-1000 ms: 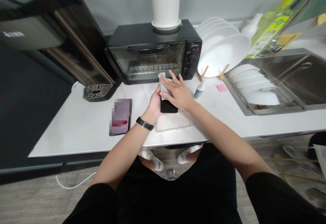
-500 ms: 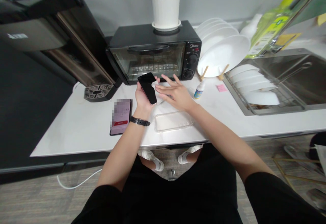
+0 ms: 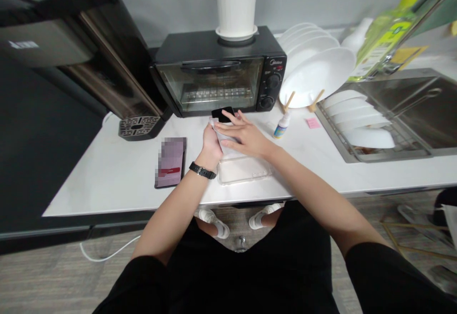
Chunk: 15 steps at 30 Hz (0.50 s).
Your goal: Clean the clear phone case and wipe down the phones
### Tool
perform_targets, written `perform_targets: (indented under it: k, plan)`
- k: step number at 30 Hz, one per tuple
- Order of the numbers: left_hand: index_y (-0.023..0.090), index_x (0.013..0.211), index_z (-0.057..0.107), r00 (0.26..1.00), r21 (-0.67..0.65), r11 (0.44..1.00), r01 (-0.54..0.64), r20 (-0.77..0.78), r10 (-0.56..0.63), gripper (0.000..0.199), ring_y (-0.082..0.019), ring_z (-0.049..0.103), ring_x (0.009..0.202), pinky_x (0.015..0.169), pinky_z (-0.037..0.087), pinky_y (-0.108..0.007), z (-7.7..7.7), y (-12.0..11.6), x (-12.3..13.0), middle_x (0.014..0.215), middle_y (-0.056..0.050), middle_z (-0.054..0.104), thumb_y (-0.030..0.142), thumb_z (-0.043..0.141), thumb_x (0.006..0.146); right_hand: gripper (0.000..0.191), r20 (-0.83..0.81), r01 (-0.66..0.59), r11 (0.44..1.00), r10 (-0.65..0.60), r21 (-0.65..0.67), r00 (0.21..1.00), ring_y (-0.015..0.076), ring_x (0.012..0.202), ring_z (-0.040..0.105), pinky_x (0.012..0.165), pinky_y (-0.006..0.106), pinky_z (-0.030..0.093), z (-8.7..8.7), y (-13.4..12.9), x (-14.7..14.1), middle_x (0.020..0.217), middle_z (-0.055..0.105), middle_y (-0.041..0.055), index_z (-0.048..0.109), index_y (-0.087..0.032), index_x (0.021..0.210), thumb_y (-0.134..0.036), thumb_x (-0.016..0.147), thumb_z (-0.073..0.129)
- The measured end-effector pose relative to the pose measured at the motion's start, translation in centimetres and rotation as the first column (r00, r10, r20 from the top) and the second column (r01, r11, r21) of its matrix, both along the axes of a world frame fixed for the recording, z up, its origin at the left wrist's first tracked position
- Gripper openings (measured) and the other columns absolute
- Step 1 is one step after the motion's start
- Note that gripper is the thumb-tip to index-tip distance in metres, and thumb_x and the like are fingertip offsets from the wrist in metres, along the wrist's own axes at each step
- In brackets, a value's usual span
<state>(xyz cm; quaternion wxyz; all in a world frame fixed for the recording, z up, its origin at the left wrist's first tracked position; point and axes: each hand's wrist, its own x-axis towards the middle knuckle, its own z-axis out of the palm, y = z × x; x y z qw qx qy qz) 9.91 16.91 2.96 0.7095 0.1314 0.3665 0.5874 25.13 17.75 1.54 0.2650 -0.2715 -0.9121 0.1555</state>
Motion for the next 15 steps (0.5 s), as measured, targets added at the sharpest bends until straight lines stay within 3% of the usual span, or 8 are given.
perform_targets:
  k: [3,7,11,15]
  plan:
    - [0.005,0.141,0.074,0.988,0.091,0.986,-0.137,0.089,0.129,0.061,-0.034,0.070,0.151,0.132,0.053,-0.057,0.5,0.7,-1.4,0.146,-0.020,0.081,0.043,0.030,0.124,0.042,-0.039,-0.100,0.995,0.101,0.031,0.994,0.0307,0.177,0.038,0.149,0.070,0.013,0.0,-0.3,-0.2,0.163,0.073,0.0008,0.075,-0.037,0.156,-0.047,0.116,0.065]
    - [0.008,0.141,0.072,0.974,0.142,0.966,-0.216,0.103,0.203,0.068,-0.027,0.066,0.155,0.132,0.054,-0.047,0.7,1.2,-2.6,0.156,-0.018,0.076,0.048,0.020,0.125,0.037,-0.091,-0.012,0.998,0.018,0.069,0.996,0.0313,0.173,0.045,0.147,0.072,0.018,0.3,-0.4,-0.1,0.156,0.078,0.0013,0.079,-0.035,0.150,-0.041,0.117,0.063]
    - [0.010,0.138,0.075,0.997,0.118,0.993,-0.015,0.080,0.006,0.070,-0.033,0.073,0.146,0.127,0.058,-0.058,0.4,1.0,-1.8,0.142,-0.019,0.083,0.055,0.022,0.124,0.050,-0.042,0.176,0.982,-0.173,0.075,0.984,0.0347,0.178,0.034,0.148,0.072,0.016,0.4,-0.1,0.3,0.170,0.066,0.0043,0.068,-0.030,0.164,-0.044,0.117,0.061]
    - [0.014,0.140,0.077,0.985,0.065,0.984,0.165,0.039,-0.168,0.051,-0.036,0.079,0.136,0.124,0.060,-0.056,-0.2,0.1,0.0,0.130,-0.014,0.088,0.043,0.039,0.123,0.074,0.002,0.292,0.955,-0.292,0.045,0.956,0.0405,0.182,0.020,0.147,0.077,0.011,0.0,0.4,0.6,0.186,0.043,0.0094,0.048,-0.022,0.179,-0.053,0.114,0.064]
